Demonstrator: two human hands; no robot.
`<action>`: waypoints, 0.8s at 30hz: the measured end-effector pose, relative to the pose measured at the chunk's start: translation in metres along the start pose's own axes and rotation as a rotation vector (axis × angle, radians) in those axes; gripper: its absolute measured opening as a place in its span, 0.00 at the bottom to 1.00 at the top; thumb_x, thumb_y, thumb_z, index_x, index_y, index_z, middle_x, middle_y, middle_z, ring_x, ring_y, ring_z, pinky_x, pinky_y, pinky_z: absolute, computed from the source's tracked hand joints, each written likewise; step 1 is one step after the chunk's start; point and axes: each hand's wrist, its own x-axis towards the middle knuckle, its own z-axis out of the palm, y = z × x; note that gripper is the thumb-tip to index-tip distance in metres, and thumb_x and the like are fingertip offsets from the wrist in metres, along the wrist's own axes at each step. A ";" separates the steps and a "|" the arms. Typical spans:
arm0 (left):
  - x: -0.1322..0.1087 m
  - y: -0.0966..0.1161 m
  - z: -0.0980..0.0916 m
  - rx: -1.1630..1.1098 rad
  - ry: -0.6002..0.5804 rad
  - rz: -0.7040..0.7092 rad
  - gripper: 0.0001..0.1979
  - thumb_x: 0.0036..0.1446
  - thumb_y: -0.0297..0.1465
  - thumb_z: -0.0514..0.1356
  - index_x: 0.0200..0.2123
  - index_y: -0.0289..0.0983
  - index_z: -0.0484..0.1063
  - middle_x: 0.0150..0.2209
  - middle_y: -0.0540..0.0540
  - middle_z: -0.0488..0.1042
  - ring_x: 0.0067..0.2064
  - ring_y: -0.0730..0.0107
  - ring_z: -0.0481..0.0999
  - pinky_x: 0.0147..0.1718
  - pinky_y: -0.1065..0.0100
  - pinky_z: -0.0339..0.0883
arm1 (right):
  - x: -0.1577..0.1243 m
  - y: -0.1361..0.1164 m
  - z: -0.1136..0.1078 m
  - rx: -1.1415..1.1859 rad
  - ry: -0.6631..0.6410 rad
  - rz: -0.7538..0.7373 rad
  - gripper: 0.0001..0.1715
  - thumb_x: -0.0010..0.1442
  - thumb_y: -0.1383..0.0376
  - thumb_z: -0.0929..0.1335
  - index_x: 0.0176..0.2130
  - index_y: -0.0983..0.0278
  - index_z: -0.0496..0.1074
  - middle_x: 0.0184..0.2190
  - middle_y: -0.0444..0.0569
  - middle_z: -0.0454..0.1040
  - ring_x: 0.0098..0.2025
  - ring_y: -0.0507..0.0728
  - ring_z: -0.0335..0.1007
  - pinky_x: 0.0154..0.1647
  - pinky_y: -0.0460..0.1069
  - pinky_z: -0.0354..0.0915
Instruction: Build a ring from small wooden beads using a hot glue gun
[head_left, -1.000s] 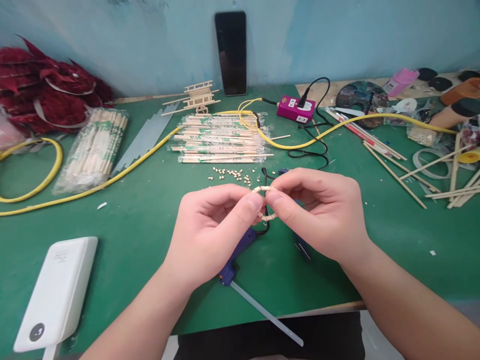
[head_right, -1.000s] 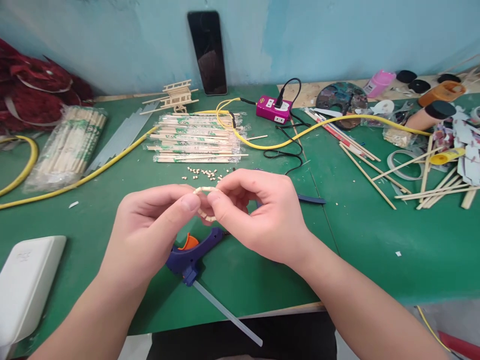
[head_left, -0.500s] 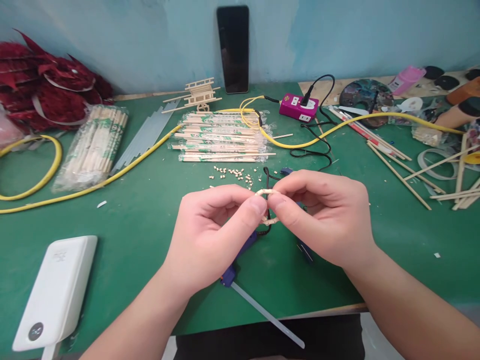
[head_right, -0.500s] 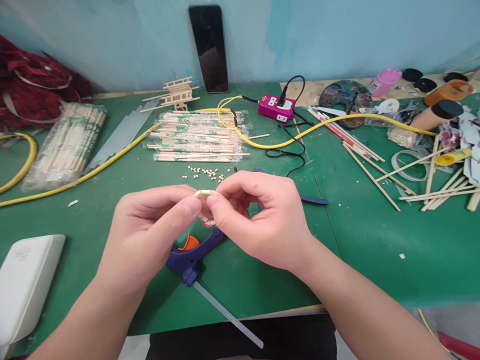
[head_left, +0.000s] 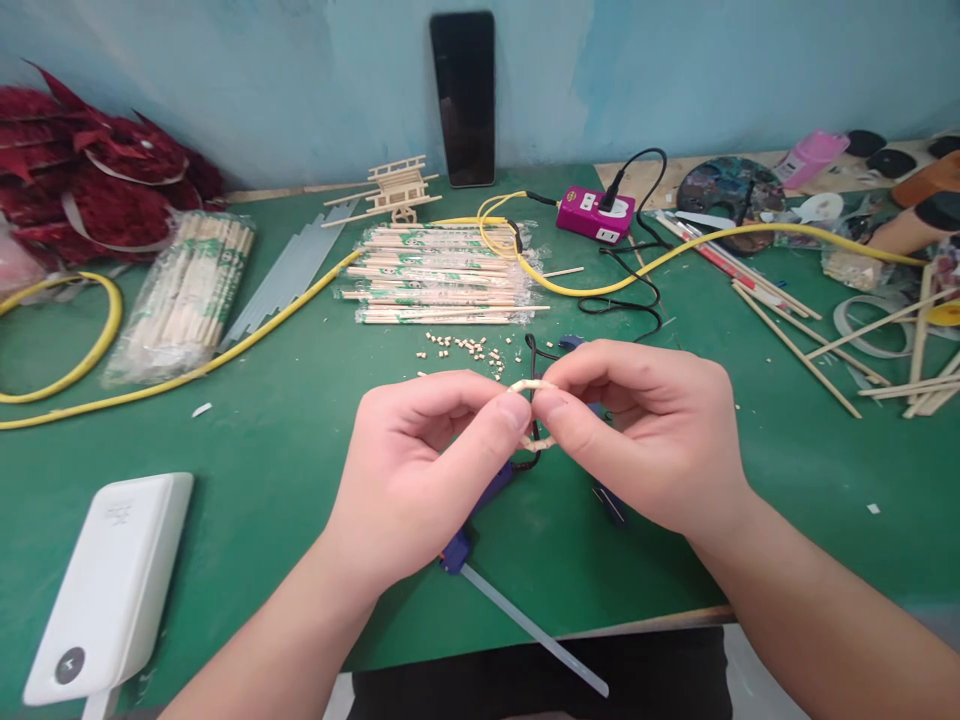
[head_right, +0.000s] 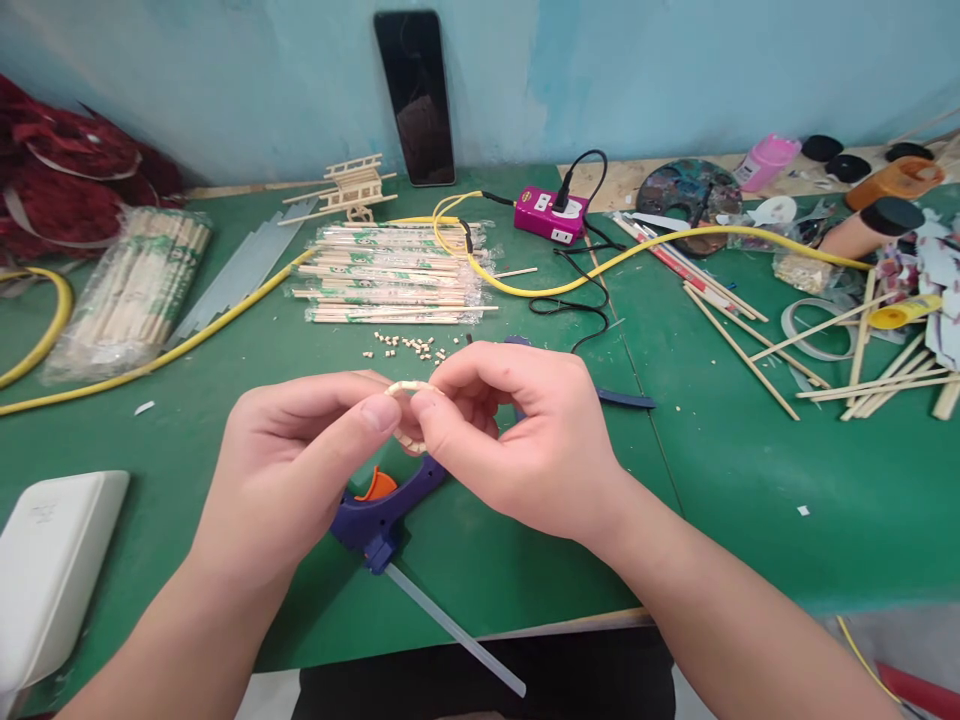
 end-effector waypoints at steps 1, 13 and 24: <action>0.000 0.000 0.000 0.001 0.003 -0.001 0.12 0.65 0.36 0.70 0.28 0.42 0.85 0.27 0.48 0.81 0.29 0.65 0.78 0.28 0.66 0.71 | 0.000 0.000 0.000 -0.002 0.000 0.001 0.11 0.64 0.71 0.75 0.30 0.59 0.81 0.26 0.43 0.82 0.26 0.53 0.76 0.26 0.47 0.73; 0.002 -0.001 -0.004 0.044 -0.029 0.031 0.13 0.66 0.35 0.69 0.27 0.41 0.85 0.26 0.48 0.81 0.29 0.66 0.77 0.28 0.67 0.71 | 0.001 0.002 -0.002 0.018 -0.046 -0.039 0.11 0.63 0.73 0.75 0.30 0.59 0.78 0.25 0.41 0.80 0.26 0.51 0.72 0.26 0.47 0.71; 0.004 -0.007 -0.011 0.008 -0.124 0.027 0.13 0.68 0.35 0.70 0.30 0.40 0.85 0.29 0.48 0.82 0.30 0.69 0.77 0.29 0.69 0.72 | -0.001 0.002 -0.003 0.007 -0.055 -0.050 0.12 0.62 0.75 0.74 0.30 0.60 0.77 0.24 0.39 0.78 0.25 0.50 0.69 0.26 0.47 0.68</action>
